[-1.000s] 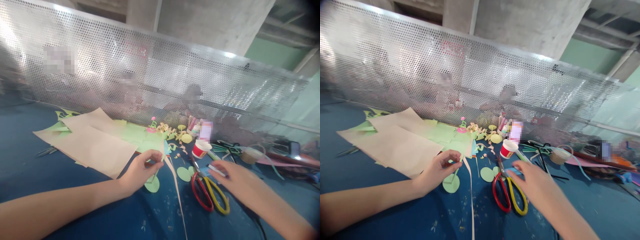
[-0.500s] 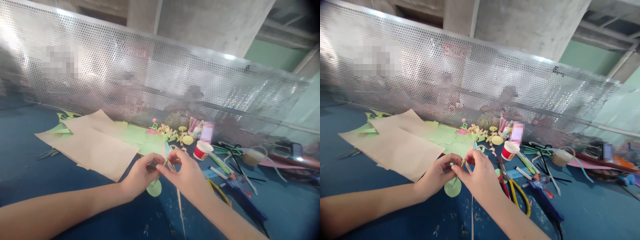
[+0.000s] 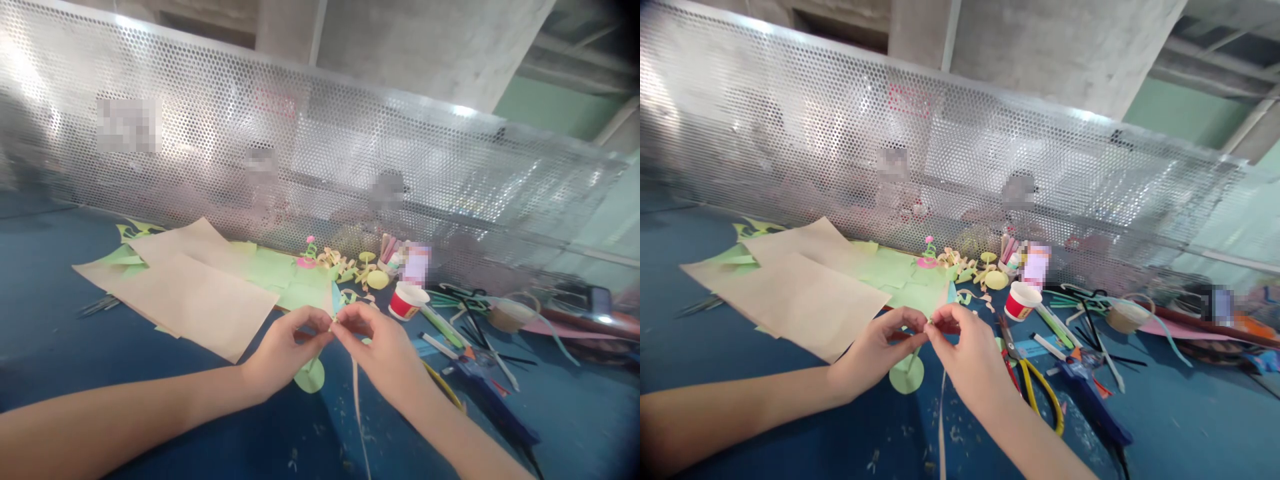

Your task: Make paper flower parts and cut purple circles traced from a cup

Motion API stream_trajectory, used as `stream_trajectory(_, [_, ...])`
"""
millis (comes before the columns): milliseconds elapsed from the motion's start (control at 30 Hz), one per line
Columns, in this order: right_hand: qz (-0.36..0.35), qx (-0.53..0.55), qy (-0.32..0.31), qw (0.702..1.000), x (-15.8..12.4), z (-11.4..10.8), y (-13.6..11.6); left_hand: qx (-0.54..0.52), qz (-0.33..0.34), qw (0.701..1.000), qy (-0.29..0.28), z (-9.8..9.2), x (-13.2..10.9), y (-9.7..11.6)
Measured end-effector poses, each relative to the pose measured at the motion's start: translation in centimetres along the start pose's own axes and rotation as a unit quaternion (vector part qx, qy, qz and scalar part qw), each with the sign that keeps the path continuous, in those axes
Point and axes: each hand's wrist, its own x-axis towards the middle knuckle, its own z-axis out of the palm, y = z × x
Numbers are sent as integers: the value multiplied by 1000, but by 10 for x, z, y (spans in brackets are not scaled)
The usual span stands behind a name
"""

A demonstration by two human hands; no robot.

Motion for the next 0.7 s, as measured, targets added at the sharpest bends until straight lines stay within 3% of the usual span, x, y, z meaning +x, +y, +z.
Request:
stream_trajectory(333, [-8,47,-24,999,4,-4,4,7,1,1000,1,0,0,-1])
stream_trajectory(533, [-8,12,11,1000,0,-2,2,-1,4,1000,2,0,-1,1])
stream_trajectory(700, [-14,30,-19,999,1,-5,-1,7,14,1000,-2,0,-1,1])
